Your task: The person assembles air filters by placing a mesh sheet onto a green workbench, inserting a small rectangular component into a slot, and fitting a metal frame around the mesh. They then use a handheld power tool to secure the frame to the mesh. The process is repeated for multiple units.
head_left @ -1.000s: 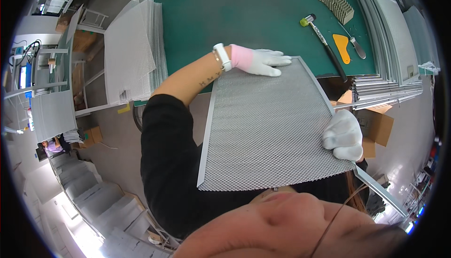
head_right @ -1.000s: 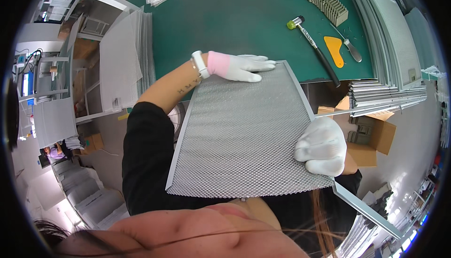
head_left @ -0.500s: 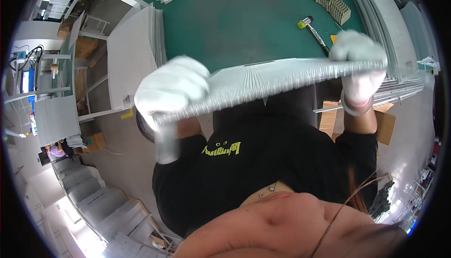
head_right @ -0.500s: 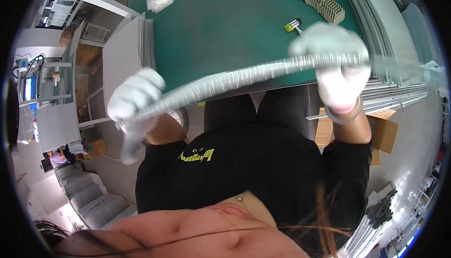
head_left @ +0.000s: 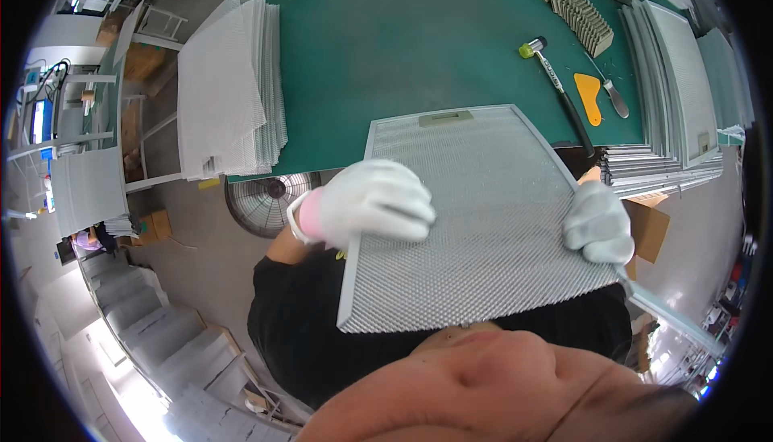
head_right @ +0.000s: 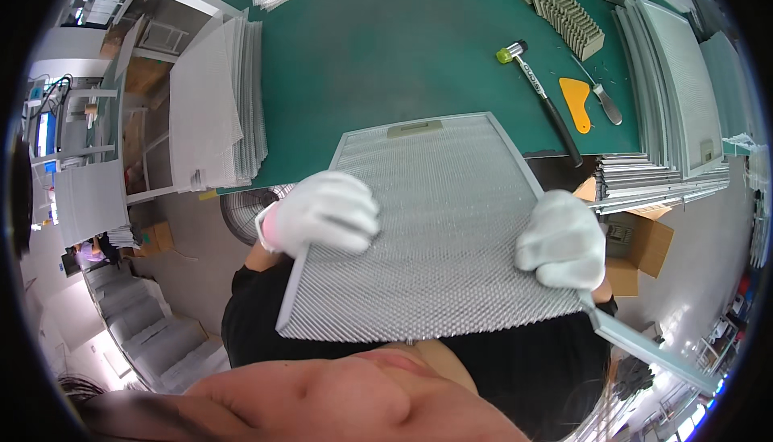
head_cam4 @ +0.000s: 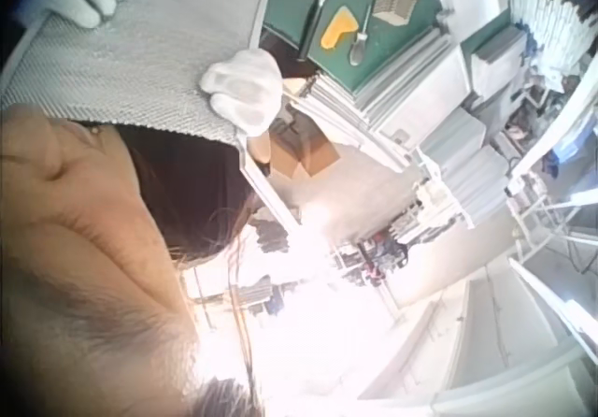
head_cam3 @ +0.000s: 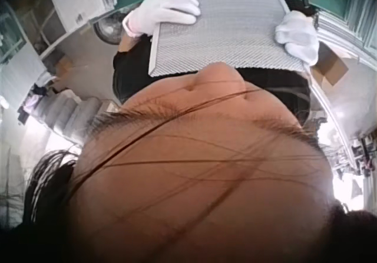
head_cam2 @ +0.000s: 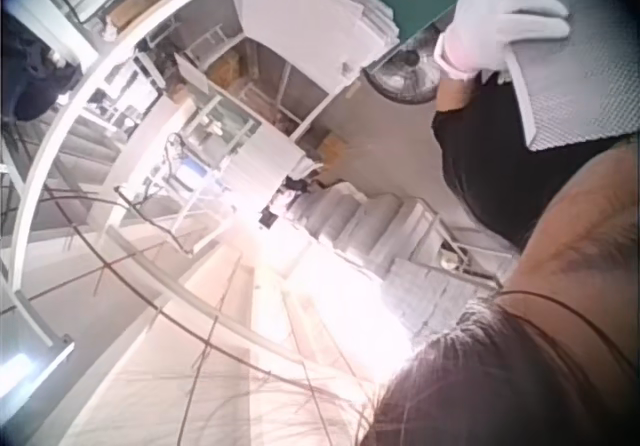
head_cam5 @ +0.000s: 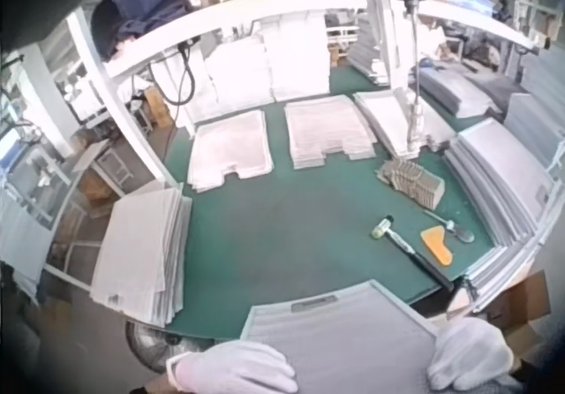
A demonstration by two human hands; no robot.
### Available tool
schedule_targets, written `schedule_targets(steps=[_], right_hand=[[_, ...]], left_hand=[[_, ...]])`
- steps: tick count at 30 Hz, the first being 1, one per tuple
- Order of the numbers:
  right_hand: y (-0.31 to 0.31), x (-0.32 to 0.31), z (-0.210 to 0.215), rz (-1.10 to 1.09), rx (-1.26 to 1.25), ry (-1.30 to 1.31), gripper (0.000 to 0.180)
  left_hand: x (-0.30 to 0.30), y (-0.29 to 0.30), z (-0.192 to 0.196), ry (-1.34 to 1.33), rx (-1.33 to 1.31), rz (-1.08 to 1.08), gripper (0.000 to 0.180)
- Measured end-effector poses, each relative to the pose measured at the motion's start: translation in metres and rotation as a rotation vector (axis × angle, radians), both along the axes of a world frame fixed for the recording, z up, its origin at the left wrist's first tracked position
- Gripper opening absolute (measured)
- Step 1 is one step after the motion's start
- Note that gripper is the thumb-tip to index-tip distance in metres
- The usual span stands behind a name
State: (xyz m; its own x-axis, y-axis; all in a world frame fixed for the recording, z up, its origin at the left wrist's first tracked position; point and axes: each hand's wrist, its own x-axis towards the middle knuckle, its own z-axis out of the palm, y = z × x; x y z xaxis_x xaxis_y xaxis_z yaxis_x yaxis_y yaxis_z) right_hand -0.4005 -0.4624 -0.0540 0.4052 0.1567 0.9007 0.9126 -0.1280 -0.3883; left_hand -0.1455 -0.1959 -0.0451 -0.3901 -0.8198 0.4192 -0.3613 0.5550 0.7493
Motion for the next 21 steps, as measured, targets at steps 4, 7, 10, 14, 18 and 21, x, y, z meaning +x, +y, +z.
schedule_targets(steps=[4,7,10,14,18,21], right_hand=[[0.011,0.003,0.0,-0.012,-0.016,0.011,0.029],[0.011,0.009,0.01,0.01,-0.089,0.049,0.029],[0.01,0.012,0.019,0.021,-0.145,0.073,0.029],[0.006,0.016,0.027,0.02,-0.195,0.099,0.03],[-0.008,0.01,0.022,-0.141,-0.181,0.085,0.03],[-0.014,0.034,0.015,-0.355,-0.054,0.067,0.041]], left_hand=[[0.004,0.006,-0.047,-0.173,0.148,0.272,0.039],[0.023,-0.001,-0.072,-0.272,0.169,0.391,0.043],[0.033,-0.006,-0.084,-0.364,0.23,0.445,0.044],[0.038,-0.002,-0.083,-0.6,0.299,0.542,0.043],[0.026,0.006,-0.014,-0.207,0.146,0.401,0.042],[0.02,-0.001,0.018,0.287,-0.33,0.06,0.022]])
